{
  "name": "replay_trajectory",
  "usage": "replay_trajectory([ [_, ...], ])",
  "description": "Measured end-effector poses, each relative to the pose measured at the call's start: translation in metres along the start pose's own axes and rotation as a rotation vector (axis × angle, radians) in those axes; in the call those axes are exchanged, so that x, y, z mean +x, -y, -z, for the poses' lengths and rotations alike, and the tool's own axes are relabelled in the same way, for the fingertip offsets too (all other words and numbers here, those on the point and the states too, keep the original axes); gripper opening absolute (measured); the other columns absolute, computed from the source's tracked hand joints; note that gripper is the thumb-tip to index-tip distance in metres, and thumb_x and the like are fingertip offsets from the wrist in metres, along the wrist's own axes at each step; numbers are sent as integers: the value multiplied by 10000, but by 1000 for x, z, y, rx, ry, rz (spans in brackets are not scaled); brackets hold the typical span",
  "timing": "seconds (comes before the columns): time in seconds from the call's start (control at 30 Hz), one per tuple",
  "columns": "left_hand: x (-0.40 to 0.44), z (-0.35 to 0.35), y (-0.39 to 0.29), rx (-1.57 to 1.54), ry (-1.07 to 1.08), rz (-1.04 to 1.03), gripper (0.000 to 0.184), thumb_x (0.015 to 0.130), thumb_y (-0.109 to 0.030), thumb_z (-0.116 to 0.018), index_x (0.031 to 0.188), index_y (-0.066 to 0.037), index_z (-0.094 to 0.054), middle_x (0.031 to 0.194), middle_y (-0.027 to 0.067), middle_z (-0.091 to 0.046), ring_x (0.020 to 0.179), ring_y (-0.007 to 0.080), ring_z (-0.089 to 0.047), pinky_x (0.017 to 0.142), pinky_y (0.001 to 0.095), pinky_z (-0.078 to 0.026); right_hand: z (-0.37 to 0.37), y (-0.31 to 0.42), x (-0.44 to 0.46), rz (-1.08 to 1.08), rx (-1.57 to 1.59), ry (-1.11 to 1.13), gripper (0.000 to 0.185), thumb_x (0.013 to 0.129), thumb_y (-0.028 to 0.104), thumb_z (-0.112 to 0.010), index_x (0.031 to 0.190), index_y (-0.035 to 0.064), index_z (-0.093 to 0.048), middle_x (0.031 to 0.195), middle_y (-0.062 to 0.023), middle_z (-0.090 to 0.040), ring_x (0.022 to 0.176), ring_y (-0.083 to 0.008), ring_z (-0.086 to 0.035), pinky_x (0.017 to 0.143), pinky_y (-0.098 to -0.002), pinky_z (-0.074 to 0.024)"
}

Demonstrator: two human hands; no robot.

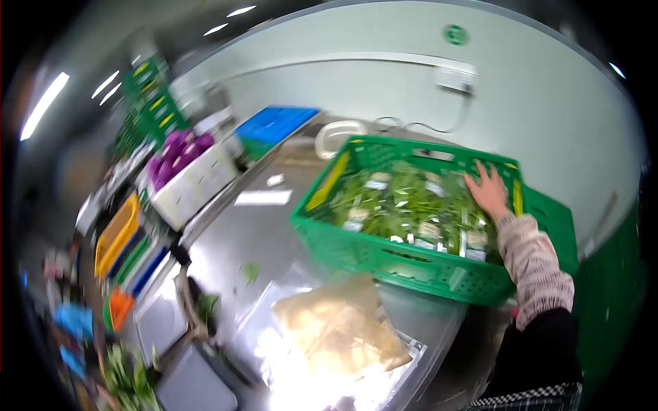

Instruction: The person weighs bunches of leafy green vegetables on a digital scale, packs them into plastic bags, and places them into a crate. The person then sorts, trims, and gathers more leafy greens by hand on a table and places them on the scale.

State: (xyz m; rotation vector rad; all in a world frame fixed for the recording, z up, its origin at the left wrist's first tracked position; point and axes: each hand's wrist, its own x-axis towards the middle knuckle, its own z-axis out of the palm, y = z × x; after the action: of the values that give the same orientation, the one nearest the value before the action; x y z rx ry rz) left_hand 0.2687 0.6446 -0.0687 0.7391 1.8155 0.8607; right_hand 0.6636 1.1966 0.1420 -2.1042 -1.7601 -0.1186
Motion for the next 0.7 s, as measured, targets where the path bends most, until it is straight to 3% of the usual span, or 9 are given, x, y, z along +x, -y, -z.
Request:
replay_trajectory([
  [0.07,12,-20,61,319,-27,-204,363,910,-217,-601,1200,-3,-560,1157,121,-616,974,195,-604,802,277,-484,-57,-24,-9,134,-134,268,771,839,678,-427,1455,226,-316,1499,-176,-282,1375,-408,-248,1112,-532,-212],
  [0.13,-4,-51,-30,-218,-1,17,458,922,-252,-587,1300,-16,-482,1268,134,-560,1170,277,-530,978,358,-421,-87,-53,20,334,-145,521,810,856,695,-352,1498,228,-190,1504,-226,-236,1381,-443,-193,1111,-543,-184],
  [0.17,-13,-35,-53,-235,93,-36,501,917,-351,-597,1279,-16,-509,1209,117,-604,1122,190,-556,958,337,-435,-88,-62,29,36,-156,564,808,864,699,-317,1506,238,-150,1521,-227,-181,1378,-454,-186,1101,-565,-180],
  [0.23,-28,-32,-79,-31,-10,0,487,901,-360,-599,1198,24,-556,1052,162,-663,929,240,-646,843,355,-502,-63,-16,6,1,-295,372,702,894,543,-473,1476,217,-256,1502,-232,-221,1340,-460,-260,1066,-576,-256],
  [0.33,-46,-27,-70,36,-67,-58,489,887,-378,-600,1144,36,-572,957,190,-674,860,283,-661,778,371,-517,-7,81,-41,863,260,-275,539,863,102,-586,1372,39,-422,1402,-219,-402,1291,-353,-389,1064,-422,-321],
  [0.47,-71,-29,-58,-39,-131,-51,469,872,-368,-613,1092,45,-583,905,203,-675,843,293,-663,758,373,-515,55,189,-253,1168,448,971,848,603,214,-805,1324,-25,-428,1286,-201,-507,1215,-306,-485,1031,-375,-385],
  [0.5,-77,-27,-56,-38,-174,-82,458,870,-363,-615,1086,40,-586,895,200,-675,835,291,-663,753,373,-515,16,173,-286,1399,208,895,956,563,315,-826,1350,-15,-396,1265,-231,-507,1189,-346,-503,986,-389,-426],
  [0.63,-117,-9,-10,-188,-427,-139,427,867,-376,-608,1075,-3,-608,883,184,-680,792,282,-667,726,372,-520,-42,168,-368,1651,-13,795,518,652,301,-768,1036,9,-578,904,-229,-621,830,-408,-604,727,-455,-499],
  [0.7,-157,26,17,-101,-658,112,441,842,-395,-624,1066,-16,-621,839,166,-685,746,275,-669,699,373,-526,-43,183,-388,1715,1,843,360,687,278,-744,890,22,-589,773,-209,-625,707,-405,-604,649,-471,-493],
])
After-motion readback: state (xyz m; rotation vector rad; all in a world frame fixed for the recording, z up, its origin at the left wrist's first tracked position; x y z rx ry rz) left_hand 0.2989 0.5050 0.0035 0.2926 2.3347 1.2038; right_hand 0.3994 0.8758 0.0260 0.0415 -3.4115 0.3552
